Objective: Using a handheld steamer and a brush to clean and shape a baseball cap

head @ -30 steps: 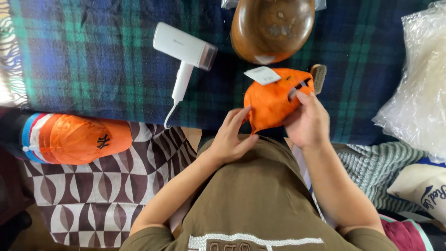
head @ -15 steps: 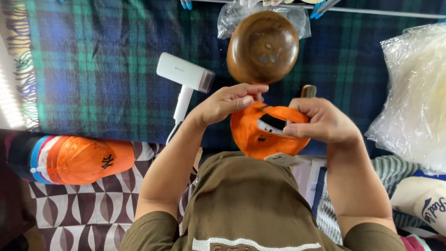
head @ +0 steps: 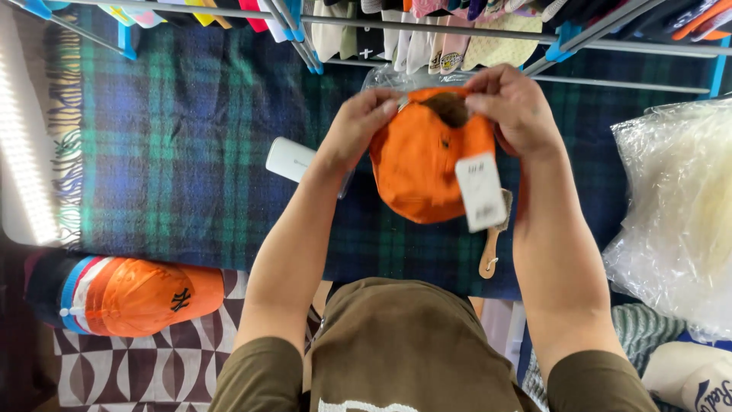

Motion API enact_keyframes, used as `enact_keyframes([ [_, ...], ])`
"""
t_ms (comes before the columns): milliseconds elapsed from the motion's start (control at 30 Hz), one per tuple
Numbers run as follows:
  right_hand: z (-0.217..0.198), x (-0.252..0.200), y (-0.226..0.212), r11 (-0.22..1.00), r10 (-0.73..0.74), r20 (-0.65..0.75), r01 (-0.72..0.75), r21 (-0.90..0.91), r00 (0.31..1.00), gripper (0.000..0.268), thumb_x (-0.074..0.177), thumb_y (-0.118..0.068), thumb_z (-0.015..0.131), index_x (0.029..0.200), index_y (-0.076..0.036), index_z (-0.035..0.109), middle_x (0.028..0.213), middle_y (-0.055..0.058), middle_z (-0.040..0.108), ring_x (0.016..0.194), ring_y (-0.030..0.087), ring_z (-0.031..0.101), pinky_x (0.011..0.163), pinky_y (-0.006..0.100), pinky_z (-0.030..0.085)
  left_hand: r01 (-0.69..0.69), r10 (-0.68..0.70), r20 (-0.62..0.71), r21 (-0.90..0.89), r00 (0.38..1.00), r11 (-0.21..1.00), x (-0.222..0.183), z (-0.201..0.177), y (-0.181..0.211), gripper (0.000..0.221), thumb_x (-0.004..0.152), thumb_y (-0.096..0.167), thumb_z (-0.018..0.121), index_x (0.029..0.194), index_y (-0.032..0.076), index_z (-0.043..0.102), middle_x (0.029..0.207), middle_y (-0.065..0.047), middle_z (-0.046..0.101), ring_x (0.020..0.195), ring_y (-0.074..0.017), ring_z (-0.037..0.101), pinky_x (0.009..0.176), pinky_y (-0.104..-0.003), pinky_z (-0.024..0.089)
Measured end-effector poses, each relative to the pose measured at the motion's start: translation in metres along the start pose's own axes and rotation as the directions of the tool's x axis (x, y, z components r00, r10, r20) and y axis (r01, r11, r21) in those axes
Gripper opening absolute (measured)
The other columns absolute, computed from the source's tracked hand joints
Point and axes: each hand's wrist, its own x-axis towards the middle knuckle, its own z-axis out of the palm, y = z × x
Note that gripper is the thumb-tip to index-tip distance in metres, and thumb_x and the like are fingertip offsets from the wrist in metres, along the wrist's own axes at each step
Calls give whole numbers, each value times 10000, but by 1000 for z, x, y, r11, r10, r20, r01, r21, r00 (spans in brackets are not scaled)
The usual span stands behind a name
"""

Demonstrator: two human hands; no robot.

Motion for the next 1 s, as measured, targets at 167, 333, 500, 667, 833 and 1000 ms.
enact_keyframes([
  [167,-8,49,38,997,61,-65,-64,-39,996,101,958,-86,708,1043,-92,655,963,36,701,869,113,683,761,217,557,-153,140,-89,-175,986,973,60,-7,-70,173,1010,193,627,1128,101,714,939,-20,637,865,-111,598,772,-225,522],
  [333,-4,53,61,972,180,-96,-162,167,979,62,964,-58,710,981,-98,666,977,89,754,825,149,716,701,230,610,-129,80,-206,-236,975,963,68,-3,-99,155,983,193,662,1066,89,741,934,-26,674,857,-119,624,757,-234,537],
  [500,-7,54,86,961,176,-158,-135,240,972,82,958,-147,720,985,-108,653,1158,97,769,1009,171,740,845,263,608,-64,4,-229,-257,973,964,71,-11,-108,156,1007,169,608,1051,78,728,996,-36,682,884,-126,605,772,-248,537],
  [667,-10,4,136,971,196,-304,-142,191,932,351,1020,-431,628,1146,-104,642,1088,129,639,962,250,643,831,440,480,-74,13,-249,-237,968,969,18,7,-92,528,990,489,596,1302,68,659,1229,-157,577,1129,-263,508,976,-421,430],
  [833,18,-46,152,689,288,-239,-27,725,927,577,948,-451,682,1402,-98,632,1342,222,681,1187,365,713,1040,518,581,-202,116,-262,-333,958,921,3,20,-127,609,1071,512,557,1541,128,500,1621,-201,379,1497,-375,344,1250,-507,298],
  [1000,31,-76,171,694,214,-228,17,719,950,560,1007,-408,578,1487,-123,534,1435,216,610,1259,362,666,1092,522,550,-245,127,-282,-439,951,864,-20,21,-125,552,1094,433,582,1541,122,493,1576,-213,436,1462,-340,421,1224,-478,369],
])
